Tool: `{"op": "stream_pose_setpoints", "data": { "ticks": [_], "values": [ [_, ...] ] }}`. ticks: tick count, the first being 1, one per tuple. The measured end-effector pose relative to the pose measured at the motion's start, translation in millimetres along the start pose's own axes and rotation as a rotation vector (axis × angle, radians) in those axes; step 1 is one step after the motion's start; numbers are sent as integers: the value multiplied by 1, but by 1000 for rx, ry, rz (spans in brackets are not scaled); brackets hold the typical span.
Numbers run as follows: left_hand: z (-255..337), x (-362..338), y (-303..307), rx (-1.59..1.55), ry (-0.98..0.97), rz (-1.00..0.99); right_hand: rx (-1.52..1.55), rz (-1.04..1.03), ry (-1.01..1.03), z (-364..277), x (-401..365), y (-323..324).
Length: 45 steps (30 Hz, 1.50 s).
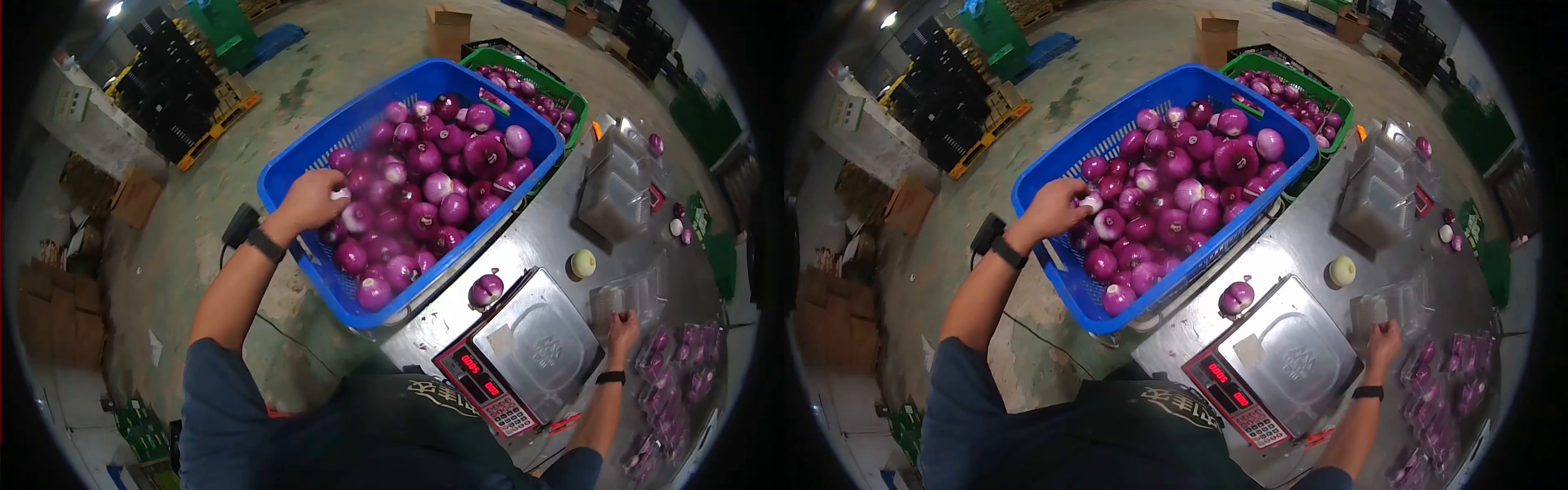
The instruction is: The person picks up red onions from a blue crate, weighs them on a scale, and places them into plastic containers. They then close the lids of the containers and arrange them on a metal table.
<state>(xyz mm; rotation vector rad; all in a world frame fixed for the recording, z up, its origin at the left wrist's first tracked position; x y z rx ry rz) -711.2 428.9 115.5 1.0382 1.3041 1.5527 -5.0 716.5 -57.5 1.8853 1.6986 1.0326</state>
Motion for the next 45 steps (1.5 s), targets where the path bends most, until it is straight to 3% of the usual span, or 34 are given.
{"op": "stream_pose_setpoints", "data": {
  "ticks": [1, 4, 5, 10, 13, 17, 22, 25, 27, 29, 30, 31, 33, 35, 37, 38, 41, 43, 45],
  "values": [
    [-3, 16, -11, 46, -71, -11, 35, 39, 40, -14, -8, 5],
    [-1, 59, -54, 213, -239, -78, -119, -105, 169, -127, -76, 26],
    [2, 71, -71, 294, -262, -123, -91, -204, 206, -131, -100, 23],
    [1, 95, -134, 558, -338, -193, -127, -484, 115, -228, -192, 15],
    [-4, 98, -142, 529, -340, -263, -86, -496, 184, -287, -201, 16],
    [-12, 108, -136, 389, -331, -321, 136, -433, 98, -316, -195, 8],
    [3, 120, -72, -174, -176, -203, 308, -283, 31, -344, -175, -21],
    [43, 119, -38, -912, -280, -412, 459, -246, 129, -374, -160, -51],
    [88, 96, -9, -1289, -345, -720, 575, -266, 209, -419, -145, -67],
    [129, 80, -5, -1313, -450, -874, 656, -291, 279, -448, -135, -81],
    [146, 75, 1, -1196, -515, -845, 565, -287, 331, -451, -130, -84],
    [158, 72, 4, -1079, -579, -813, 798, -316, 277, -445, -130, -91],
    [160, 78, -4, -1143, -497, -806, 986, -296, -20, -436, -131, -81],
    [145, 96, -12, -1136, -417, -768, 977, -182, -85, -416, -135, -63],
    [113, 114, -29, -632, -491, -424, 1006, -115, -135, -363, -143, -48],
    [98, 116, -41, -547, -518, -419, 1034, -117, -200, -342, -151, -38],
    [72, 95, -64, -320, -633, -569, 1103, -56, -332, -319, -176, -23],
    [67, 82, -64, -224, -665, -783, 1128, 21, -399, -307, -193, -20],
    [61, 77, -69, -160, -645, -824, 1153, 56, -459, -292, -206, -18]
  ]
}}
Point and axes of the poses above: each hand's wrist, its own x-axis towards the middle knuckle, its own y-axis out of the back of the hand, z = x × y, the point moved 2 cm from there along x, towards the middle knuckle, and after that the axes turned 9 degrees about x, right-handed, at the moved point
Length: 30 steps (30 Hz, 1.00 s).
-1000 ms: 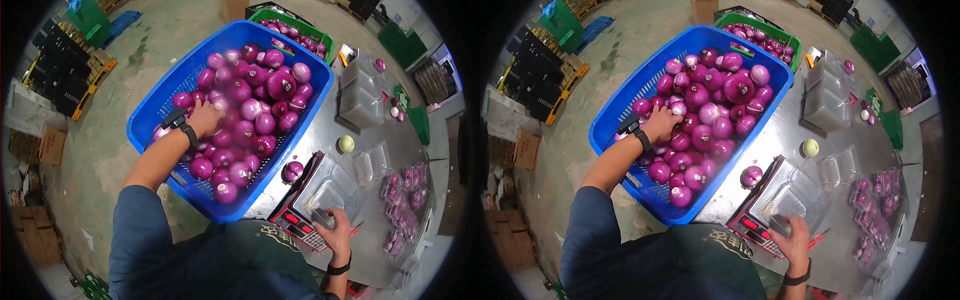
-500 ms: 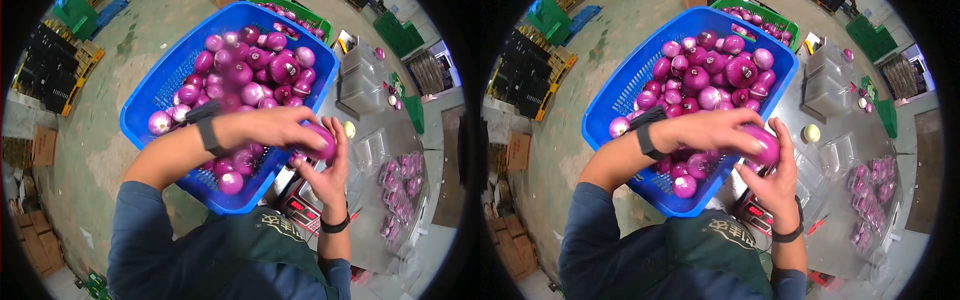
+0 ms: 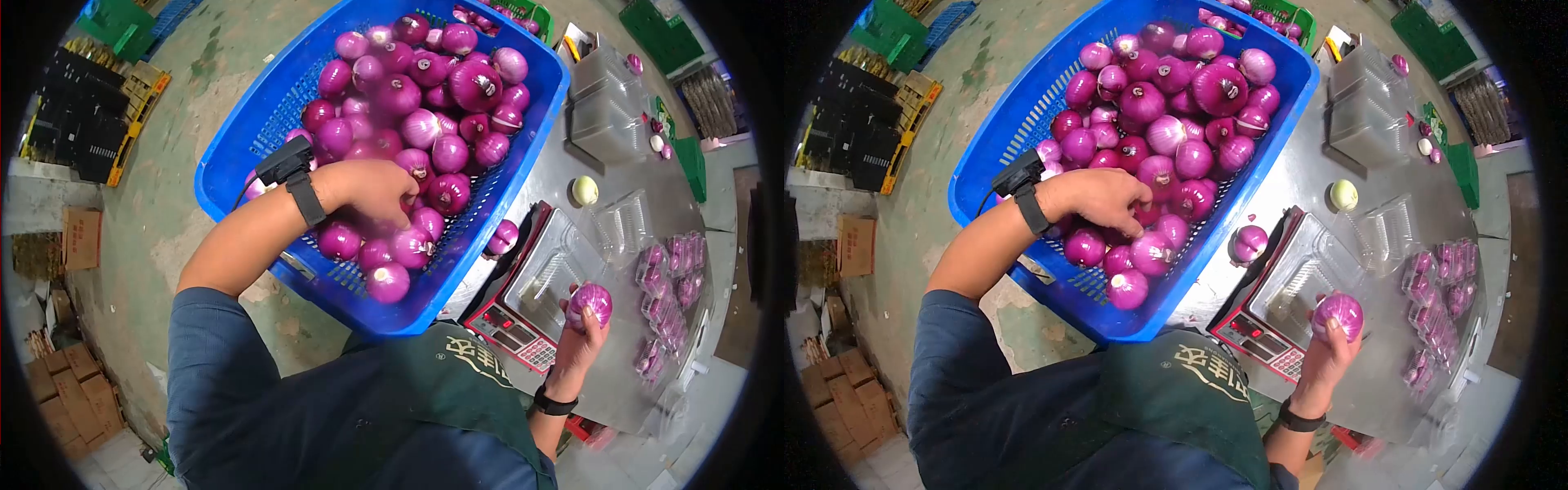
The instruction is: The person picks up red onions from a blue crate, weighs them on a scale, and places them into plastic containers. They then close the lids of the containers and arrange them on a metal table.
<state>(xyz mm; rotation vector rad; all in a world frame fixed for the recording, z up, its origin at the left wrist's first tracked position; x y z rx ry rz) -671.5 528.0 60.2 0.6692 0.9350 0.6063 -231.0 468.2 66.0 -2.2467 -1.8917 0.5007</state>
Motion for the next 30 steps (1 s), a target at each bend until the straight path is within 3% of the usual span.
{"op": "stream_pose_setpoints", "data": {
  "ticks": [6, 7, 10, 14, 21, 24, 26, 28, 30],
  "values": [
    [-35, -31, 20, 54, 136, 176, 113, 48, -38, 6, -14, 16],
    [-35, -38, 21, 5, 226, 128, 138, 46, -44, 5, -15, 17],
    [0, -49, 0, 94, 69, -26, 140, 65, -46, 5, -20, 20],
    [41, -32, -60, 84, 53, -215, 82, 45, -44, 9, -19, 20],
    [45, -35, -81, -72, 84, -23, 72, 67, -38, 3, -26, 10],
    [29, -35, -54, -285, 109, -360, 75, 78, -41, 6, -27, 14],
    [11, -47, -43, -723, 67, -365, 74, 86, -39, 4, -27, 15],
    [-30, -51, -44, -924, -255, -181, 73, 92, -43, 3, -27, 16],
    [-50, -74, -23, -1318, -208, -104, 73, 96, -43, 3, -25, 17]
  ]
}}
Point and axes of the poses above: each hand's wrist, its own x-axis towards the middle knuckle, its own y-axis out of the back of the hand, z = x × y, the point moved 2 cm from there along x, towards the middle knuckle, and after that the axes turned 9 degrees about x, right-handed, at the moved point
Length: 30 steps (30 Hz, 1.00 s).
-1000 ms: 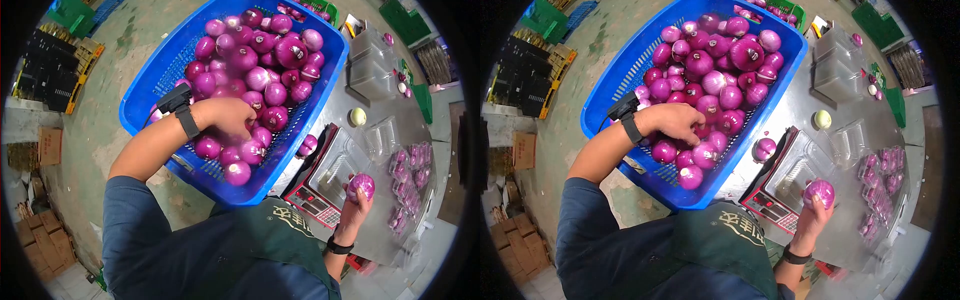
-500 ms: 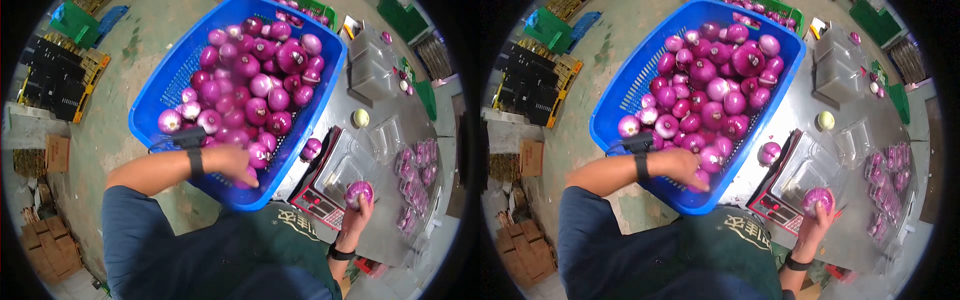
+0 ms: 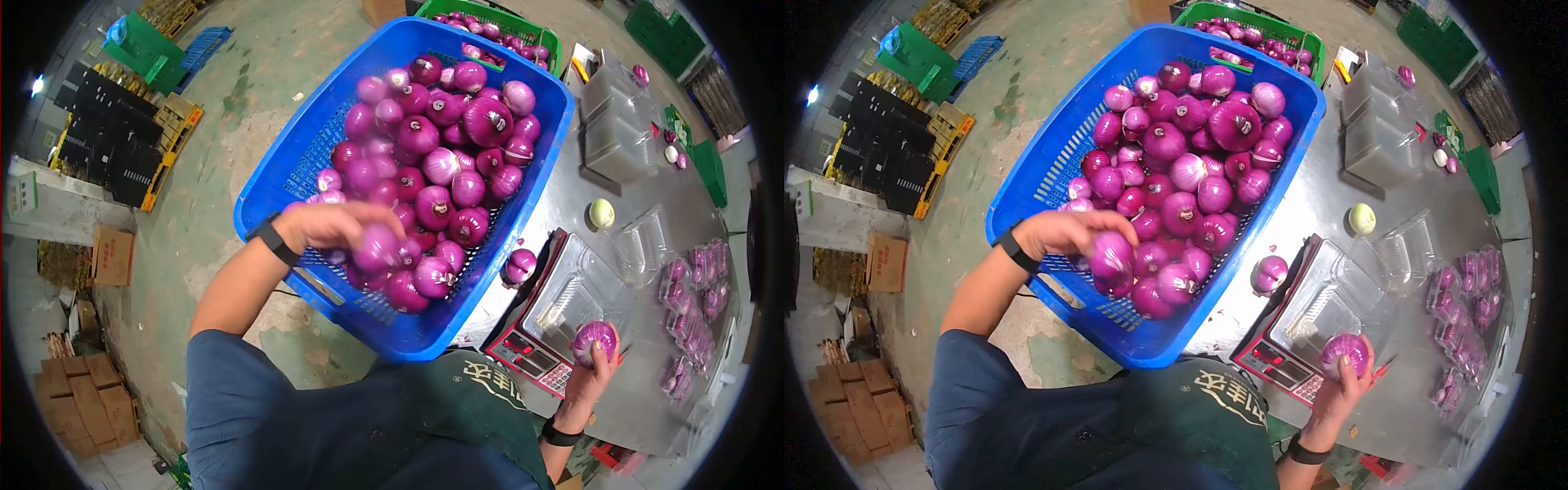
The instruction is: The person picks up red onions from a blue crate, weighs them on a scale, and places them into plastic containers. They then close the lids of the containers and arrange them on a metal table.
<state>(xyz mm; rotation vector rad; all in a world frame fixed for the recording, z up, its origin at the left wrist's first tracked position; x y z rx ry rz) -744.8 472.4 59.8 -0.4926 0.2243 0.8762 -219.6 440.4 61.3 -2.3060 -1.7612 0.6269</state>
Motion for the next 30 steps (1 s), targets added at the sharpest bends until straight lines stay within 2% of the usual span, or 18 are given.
{"op": "stream_pose_setpoints", "data": {
  "ticks": [2, 3, 4, 6, 9, 12, 14, 16, 18, 20, 21, 22, 24, 25, 26, 28, 30],
  "values": [
    [14, -16, 20, -218, -118, 68, 0, -14, 2, 0, 2, 0],
    [23, -25, 26, -175, -98, 253, 0, -20, 3, 0, 3, 0],
    [22, -29, 41, -37, -31, 498, 0, -18, 3, 0, 4, -2],
    [27, -36, 68, 461, 216, 768, -4, -13, 5, 0, 5, -4],
    [27, -37, 90, 869, 409, 734, -16, -6, 9, 1, 7, -3],
    [29, -15, 77, 1533, 698, 663, 0, -1, 8, -1, 5, -8],
    [15, 5, 74, 1713, 939, 478, -4, 9, 12, -3, 2, -8],
    [17, 16, 57, 1789, 1050, 322, 2, 28, 46, -5, 2, -3],
    [18, 24, 44, 1867, 1078, 375, 4, 45, 79, -6, -1, 4],
    [-20, 29, 71, 2012, 1019, 432, 29, 84, 96, -10, -4, 6],
    [-38, 29, 84, 2014, 995, 544, 38, 90, 104, -11, -5, 11],
    [-31, 25, 76, 1988, 952, 524, 45, 96, 108, -12, -6, 15],
    [-31, 17, 78, 1878, 916, 632, 62, 119, 123, -15, -8, 21],
    [-14, 12, 68, 1811, 871, 621, 72, 133, 133, -16, -8, 24],
    [5, 7, 57, 1697, 937, 547, 72, 145, 129, -18, -9, 27],
    [13, -14, 65, 1488, 753, 567, 69, 159, 125, -25, -6, 33],
    [35, -35, 64, 1145, 563, 659, 78, 129, 113, -31, 0, 43]
  ]
}}
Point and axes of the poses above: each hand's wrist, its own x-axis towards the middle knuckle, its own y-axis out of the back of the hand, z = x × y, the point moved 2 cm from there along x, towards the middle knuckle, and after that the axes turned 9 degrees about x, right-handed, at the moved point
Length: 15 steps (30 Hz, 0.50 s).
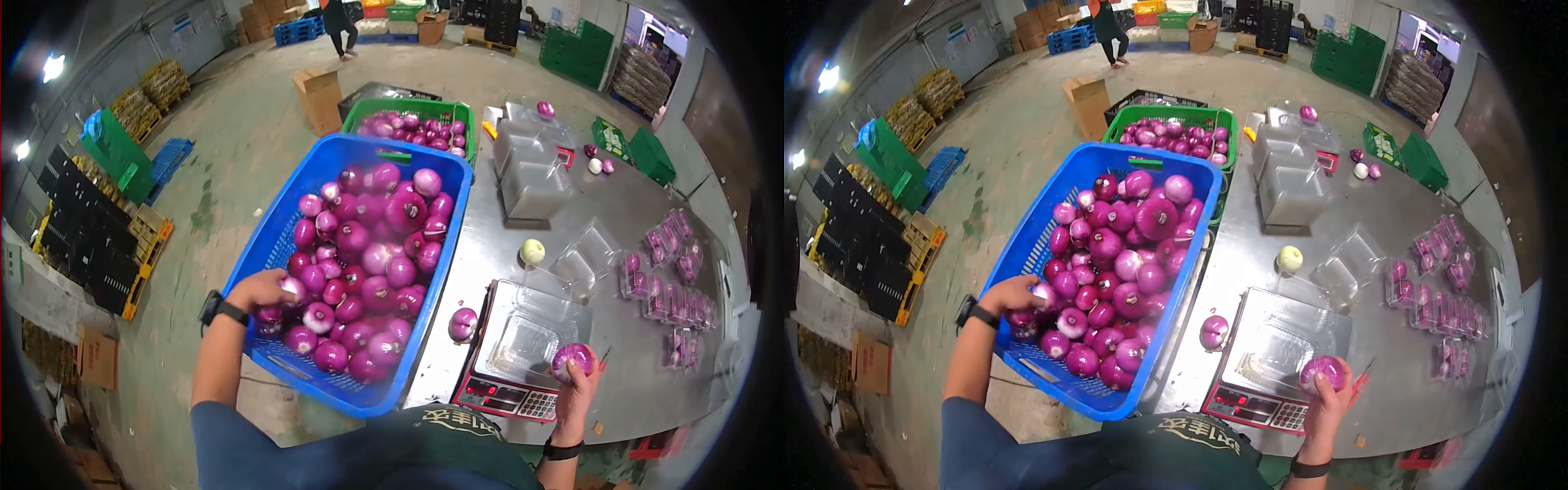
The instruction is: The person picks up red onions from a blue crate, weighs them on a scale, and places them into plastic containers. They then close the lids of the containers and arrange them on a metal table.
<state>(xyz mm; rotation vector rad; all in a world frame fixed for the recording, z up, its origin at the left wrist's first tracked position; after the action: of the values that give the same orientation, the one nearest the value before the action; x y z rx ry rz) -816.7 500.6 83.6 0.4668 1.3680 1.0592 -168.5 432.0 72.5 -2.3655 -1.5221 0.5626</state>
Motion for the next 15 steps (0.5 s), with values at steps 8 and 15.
{"op": "stream_pose_setpoints", "data": {
  "ticks": [8, 15],
  "values": [
    [105, -103, 1, -1475, -658, 61, -147, -133, 49, -11, 27, 28],
    [249, -155, -71, -1813, -654, -245, -655, -384, 280, -17, 42, 38]
  ]
}}
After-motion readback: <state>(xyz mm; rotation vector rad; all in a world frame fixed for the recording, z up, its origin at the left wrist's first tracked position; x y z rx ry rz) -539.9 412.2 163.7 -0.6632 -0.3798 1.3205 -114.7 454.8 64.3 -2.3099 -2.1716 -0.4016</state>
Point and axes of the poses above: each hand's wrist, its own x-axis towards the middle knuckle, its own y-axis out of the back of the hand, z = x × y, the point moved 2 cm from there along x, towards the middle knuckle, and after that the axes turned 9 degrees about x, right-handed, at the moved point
